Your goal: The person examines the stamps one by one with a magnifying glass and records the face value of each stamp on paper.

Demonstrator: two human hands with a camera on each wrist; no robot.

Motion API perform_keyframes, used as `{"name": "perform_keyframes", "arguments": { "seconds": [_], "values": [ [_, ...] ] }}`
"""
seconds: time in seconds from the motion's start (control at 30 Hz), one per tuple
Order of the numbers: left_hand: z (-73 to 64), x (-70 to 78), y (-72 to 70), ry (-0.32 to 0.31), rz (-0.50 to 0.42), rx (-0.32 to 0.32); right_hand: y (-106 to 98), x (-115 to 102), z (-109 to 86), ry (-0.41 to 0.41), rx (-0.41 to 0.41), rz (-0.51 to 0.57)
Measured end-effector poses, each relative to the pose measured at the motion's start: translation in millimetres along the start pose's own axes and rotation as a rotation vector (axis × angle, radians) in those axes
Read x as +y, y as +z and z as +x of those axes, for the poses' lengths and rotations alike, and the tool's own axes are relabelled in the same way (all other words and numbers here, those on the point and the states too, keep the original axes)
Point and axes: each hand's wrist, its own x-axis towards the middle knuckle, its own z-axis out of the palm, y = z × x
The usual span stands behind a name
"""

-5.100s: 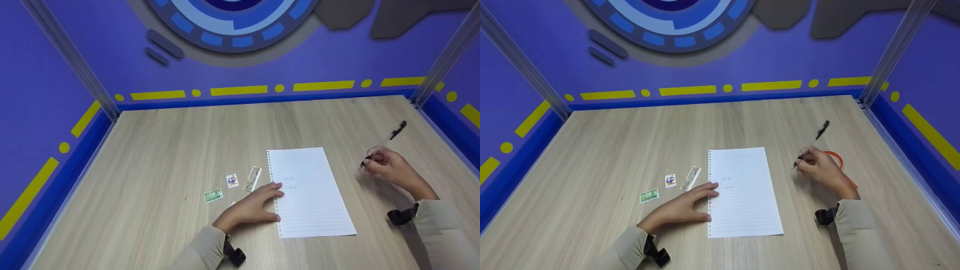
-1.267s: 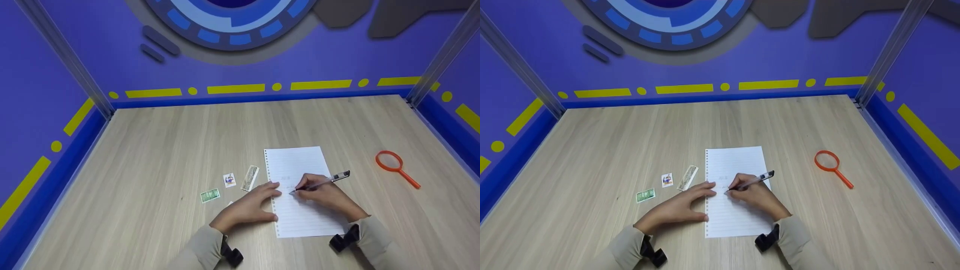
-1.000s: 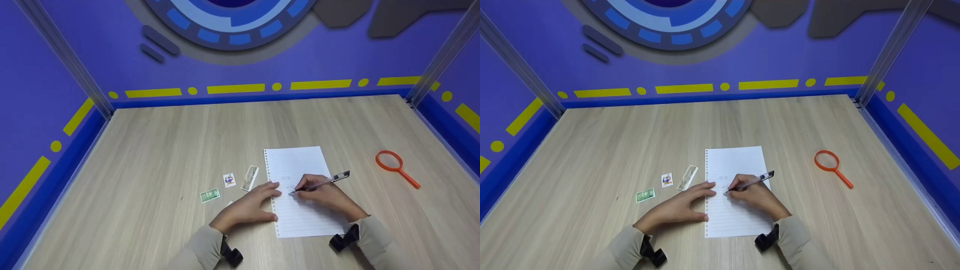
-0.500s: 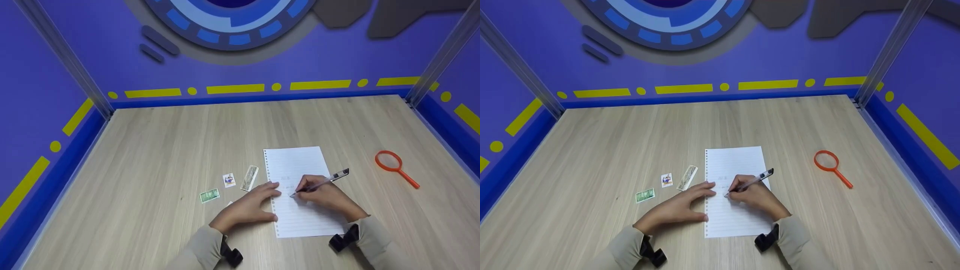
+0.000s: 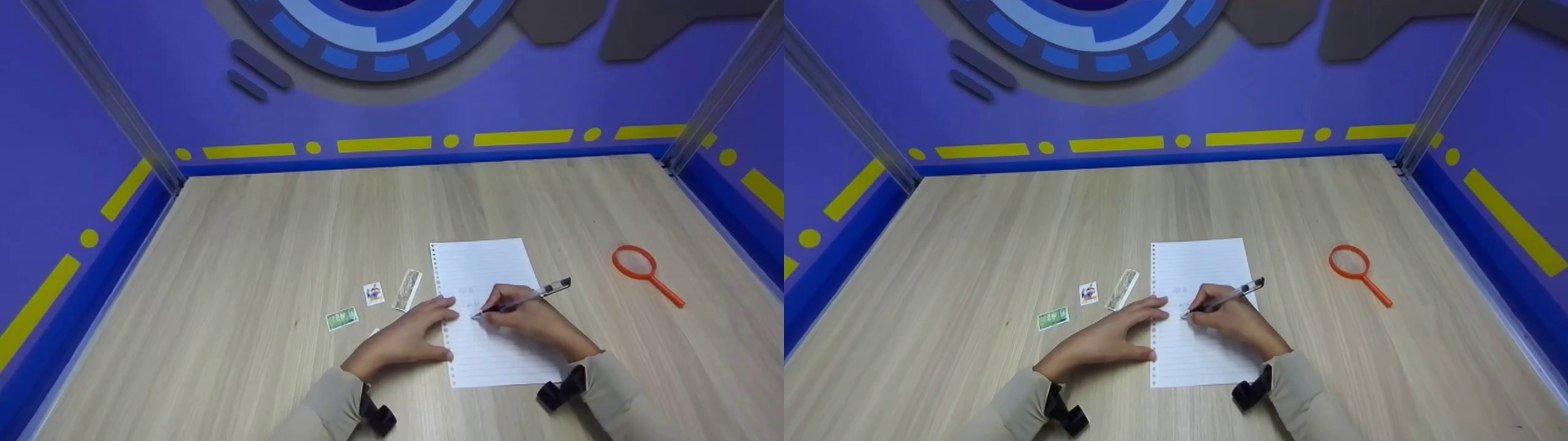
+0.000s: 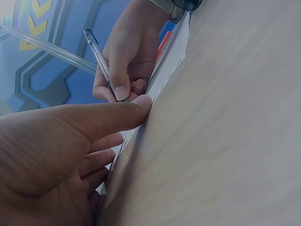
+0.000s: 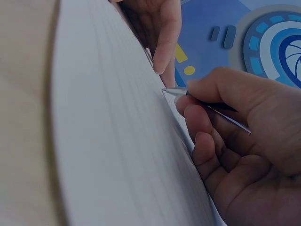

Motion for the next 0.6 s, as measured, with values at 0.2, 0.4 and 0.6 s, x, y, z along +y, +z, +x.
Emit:
{"name": "perform_keyframes", "arguments": {
  "seconds": [0.2, 0.4, 0.6],
  "values": [
    [-0.4, 0.4, -0.3, 0.006, -0.004, -0.004, -5.7, 3.0, -0.8, -0.042, -0.048, 0.034],
    [0.1, -0.3, -0.7, 0.008, 0.007, -0.009, -12.0, 6.6, -1.1, -0.136, -0.110, 0.051],
    [0.1, 0.1, -0.8, 0.000, -0.004, -0.012, -12.8, 8.6, -1.3, -0.155, -0.095, 0.057]
  ]
}}
